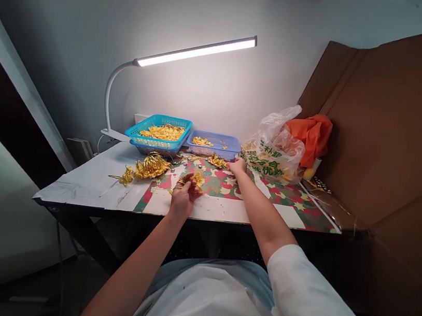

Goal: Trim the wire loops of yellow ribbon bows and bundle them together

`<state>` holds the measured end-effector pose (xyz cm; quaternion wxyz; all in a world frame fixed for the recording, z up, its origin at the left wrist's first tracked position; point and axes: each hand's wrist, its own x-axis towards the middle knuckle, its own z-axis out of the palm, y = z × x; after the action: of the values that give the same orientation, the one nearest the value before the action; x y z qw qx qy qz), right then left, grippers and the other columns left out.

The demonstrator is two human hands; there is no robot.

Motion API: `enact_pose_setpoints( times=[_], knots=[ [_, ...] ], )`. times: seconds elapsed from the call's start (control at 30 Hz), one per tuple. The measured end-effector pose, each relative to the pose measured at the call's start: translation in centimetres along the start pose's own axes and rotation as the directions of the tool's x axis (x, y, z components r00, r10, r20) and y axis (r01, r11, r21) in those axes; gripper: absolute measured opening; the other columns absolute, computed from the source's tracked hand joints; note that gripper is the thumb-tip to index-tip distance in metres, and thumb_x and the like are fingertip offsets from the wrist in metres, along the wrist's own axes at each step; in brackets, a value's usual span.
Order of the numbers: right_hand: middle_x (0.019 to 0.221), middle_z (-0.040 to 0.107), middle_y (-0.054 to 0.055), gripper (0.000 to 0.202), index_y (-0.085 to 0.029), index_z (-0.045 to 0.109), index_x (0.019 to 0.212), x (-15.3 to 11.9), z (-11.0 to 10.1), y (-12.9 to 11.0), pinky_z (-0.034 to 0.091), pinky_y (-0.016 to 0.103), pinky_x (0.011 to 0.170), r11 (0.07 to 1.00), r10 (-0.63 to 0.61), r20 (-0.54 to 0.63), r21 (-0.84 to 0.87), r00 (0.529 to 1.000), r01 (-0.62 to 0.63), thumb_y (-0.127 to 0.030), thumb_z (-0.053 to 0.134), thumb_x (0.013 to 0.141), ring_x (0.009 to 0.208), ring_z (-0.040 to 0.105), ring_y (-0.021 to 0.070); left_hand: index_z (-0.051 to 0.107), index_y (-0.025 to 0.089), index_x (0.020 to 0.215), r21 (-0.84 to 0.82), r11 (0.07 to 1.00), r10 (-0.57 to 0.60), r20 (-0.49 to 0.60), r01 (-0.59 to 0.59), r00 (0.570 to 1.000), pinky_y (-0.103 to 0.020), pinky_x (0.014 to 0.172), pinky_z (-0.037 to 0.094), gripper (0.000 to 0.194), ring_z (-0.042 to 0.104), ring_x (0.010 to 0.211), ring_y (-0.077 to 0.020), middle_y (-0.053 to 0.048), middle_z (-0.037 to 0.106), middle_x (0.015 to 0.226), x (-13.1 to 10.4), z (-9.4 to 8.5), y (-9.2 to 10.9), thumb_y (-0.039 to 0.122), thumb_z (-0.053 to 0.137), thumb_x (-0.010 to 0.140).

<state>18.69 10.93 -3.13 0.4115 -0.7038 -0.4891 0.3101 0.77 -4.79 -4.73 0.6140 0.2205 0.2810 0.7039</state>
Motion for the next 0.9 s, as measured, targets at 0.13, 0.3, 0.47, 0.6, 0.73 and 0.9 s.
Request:
enact_pose_setpoints(
  times=[0.13,0.3,0.47,0.6,0.73,0.9],
  knots=[
    [0.125,0.06,0.009,0.033,-0.018,0.058,0.123,-0.4,-0.5,0.1,0.055,0.042,0.089,0.997,-0.066,-0.03,0.045,0.997,0.068,-0.035,0.058,0.095,0.105,0.062,0.0213,0.061,0.014,0.092,0.039,0.999,-0.025,-0.013,0.026,1.0,-0.021,0.053,0.052,0.006,0.06,0.061,-0.0084,0.001,0.064,0.081,0.4,-0.3,-0.3,0.019,0.063,0.089],
    [0.125,0.06,0.009,0.034,-0.017,0.058,0.123,-1.6,-2.6,-0.4,0.055,0.043,0.089,0.972,-0.188,-0.073,0.129,0.979,0.196,-0.035,0.058,0.095,0.105,0.062,0.0219,0.062,0.016,0.087,0.091,0.994,-0.061,0.036,0.058,0.997,-0.022,0.055,0.054,0.005,0.063,0.062,-0.0089,0.003,0.064,0.079,0.2,-0.3,-0.1,0.015,0.066,0.084],
    [0.121,0.061,0.009,0.033,-0.016,0.058,0.122,-4.3,-5.3,-0.2,0.056,0.041,0.086,0.939,-0.288,0.028,0.204,0.957,0.277,-0.036,0.058,0.095,0.102,0.063,0.0211,0.066,0.021,0.106,0.149,0.986,-0.092,0.122,0.074,0.988,-0.022,0.051,0.056,0.03,0.059,0.053,-0.0079,0.005,0.061,0.068,-0.5,0.2,0.2,0.018,0.069,0.077],
    [0.072,0.061,-0.001,0.029,-0.014,0.062,0.084,-7.5,-5.5,0.7,0.05,0.026,0.058,0.897,-0.388,0.157,0.289,0.908,0.334,-0.042,0.06,0.091,0.062,0.058,0.0115,0.06,0.02,0.124,0.25,0.966,-0.113,0.151,0.073,0.982,-0.024,0.048,0.057,0.054,0.06,0.05,-0.0089,0.002,0.066,0.07,-0.7,0.5,-0.5,0.018,0.075,0.072],
    [0.048,0.043,-0.006,0.043,-0.02,0.048,0.059,-10.5,-4.7,1.2,0.034,0.024,0.044,0.84,-0.495,0.275,0.393,0.824,0.373,-0.055,0.064,0.079,0.043,0.041,0.0092,0.057,0.018,0.131,0.336,0.939,-0.134,0.149,0.077,0.98,-0.025,0.049,0.058,0.064,0.061,0.049,-0.009,0.0,0.069,0.072,-0.7,0.7,-1.0,0.021,0.079,0.071],
    [0.047,0.041,-0.006,0.045,-0.022,0.046,0.059,-12.6,-4.3,1.1,0.03,0.025,0.044,0.791,-0.58,0.37,0.467,0.726,0.395,-0.061,0.065,0.071,0.044,0.037,0.0092,0.066,0.016,0.117,0.391,0.916,-0.163,0.175,0.084,0.971,-0.025,0.049,0.057,0.051,0.061,0.045,-0.0096,0.001,0.067,0.066,-0.8,1.0,-0.9,0.033,0.08,0.071]
  ],
)
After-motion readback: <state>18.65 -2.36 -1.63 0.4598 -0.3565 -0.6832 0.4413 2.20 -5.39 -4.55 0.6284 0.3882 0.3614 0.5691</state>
